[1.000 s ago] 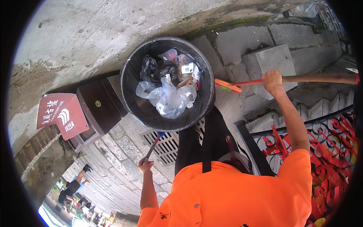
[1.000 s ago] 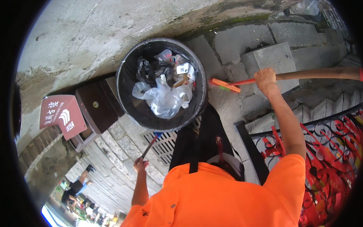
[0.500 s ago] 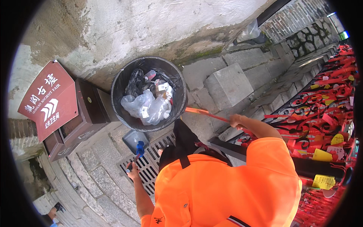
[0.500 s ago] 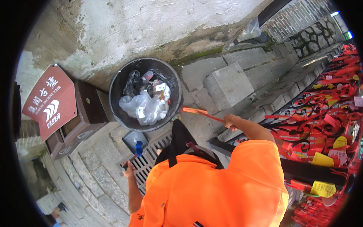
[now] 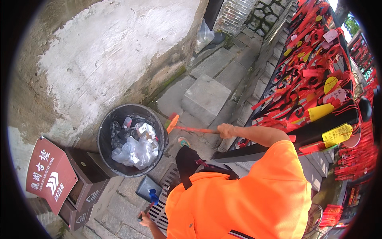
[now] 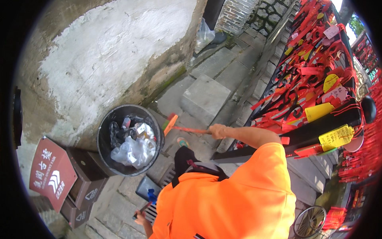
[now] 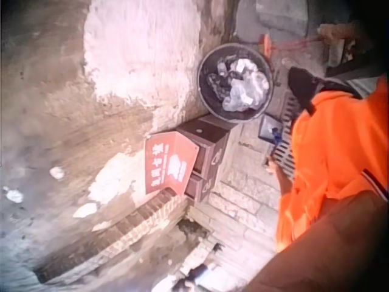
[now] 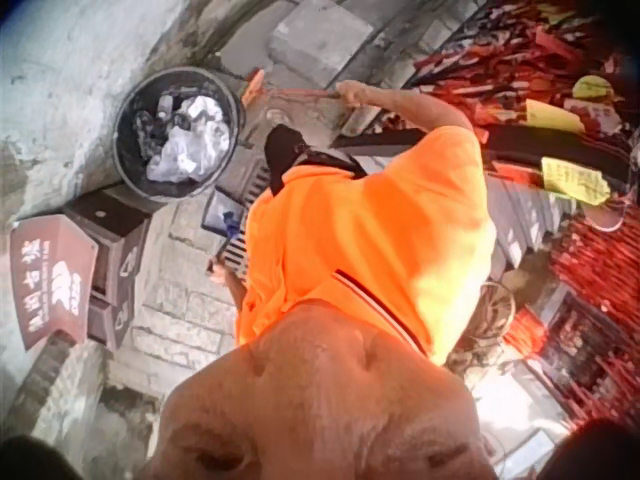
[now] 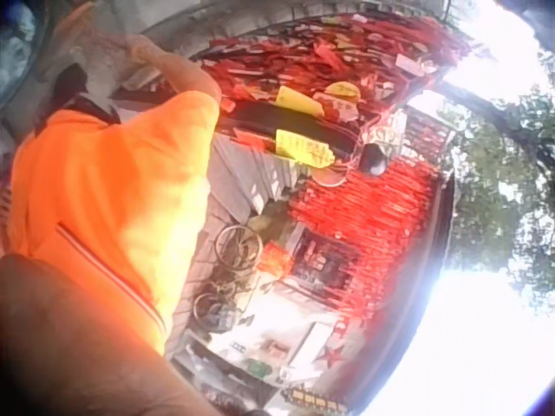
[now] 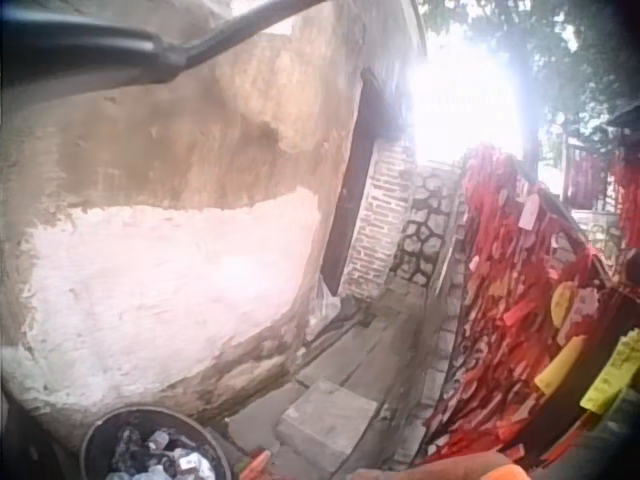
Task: The person sweeps debris from a stone-paved alleyway and steps using a broom and dustpan. They collect the swept material into the dustpan and empty it into a nearby trash bin. The person also manually picks up a piece of trash from the bin and discards it.
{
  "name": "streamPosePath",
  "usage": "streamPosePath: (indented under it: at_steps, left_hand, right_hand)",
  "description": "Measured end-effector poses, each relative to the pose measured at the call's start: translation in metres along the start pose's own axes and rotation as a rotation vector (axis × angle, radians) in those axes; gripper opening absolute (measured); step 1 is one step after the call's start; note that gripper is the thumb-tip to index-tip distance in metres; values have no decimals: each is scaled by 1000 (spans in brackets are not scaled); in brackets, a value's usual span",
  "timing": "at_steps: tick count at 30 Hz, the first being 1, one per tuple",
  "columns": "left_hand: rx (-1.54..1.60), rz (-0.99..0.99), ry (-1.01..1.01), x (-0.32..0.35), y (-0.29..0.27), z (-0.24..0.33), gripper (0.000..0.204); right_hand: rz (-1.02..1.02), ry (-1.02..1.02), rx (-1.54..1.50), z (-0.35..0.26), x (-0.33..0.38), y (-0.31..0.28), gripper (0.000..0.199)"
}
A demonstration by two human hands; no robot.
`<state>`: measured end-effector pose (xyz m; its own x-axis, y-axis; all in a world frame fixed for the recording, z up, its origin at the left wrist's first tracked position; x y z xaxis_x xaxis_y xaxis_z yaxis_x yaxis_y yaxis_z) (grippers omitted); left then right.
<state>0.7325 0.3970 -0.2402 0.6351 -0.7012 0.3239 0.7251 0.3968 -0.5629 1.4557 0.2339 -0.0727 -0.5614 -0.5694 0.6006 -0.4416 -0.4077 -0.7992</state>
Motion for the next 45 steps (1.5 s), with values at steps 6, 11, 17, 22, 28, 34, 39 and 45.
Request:
streamPosePath:
  at_steps: [6,11,17,22,28,34,39,45]
  left_hand:
    - [124,19,-36,61,15,20,19]
    - [24,37,-80,120,55,39,15]
    - [-73,25,-125,206,100,105,14]
    - [-154,-108,-207,258,146,132,23]
    - [-148,-232,-152,290,209,151,24]
    - [-133,-321,-54,314,258,156,27]
    - [0,-422,-86,310,311,146,30]
    - [-142,-663,178,338,384,177,17]
  right_hand:
    - [22,113,-187,42,-126,-108,17]
    - [-113,241,-582,145,-242,-152,14]
    - [92,276,-632,265,-374,-228,12]
    - [160,428,-585,319,-468,-257,13]
    - [160,116,-227,310,-591,-190,11]
    - [-181,-17,-11,181,-523,-209,12]
    - [-186,4,-253,194,-452,-288,17]
    - [-1,186,-422,248,-439,-334,15]
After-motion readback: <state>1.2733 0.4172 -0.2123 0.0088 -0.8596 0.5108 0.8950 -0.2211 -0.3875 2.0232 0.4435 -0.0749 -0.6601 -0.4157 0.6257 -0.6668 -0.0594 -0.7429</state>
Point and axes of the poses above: each hand's wrist, its own x-axis away from the middle knuckle, its own y-axis out of the palm, z = x × y, the point moved 10 cm from there along -x, towards the middle knuckle, and after that the axes turned 10 degrees about z, right-handed, at the moved point
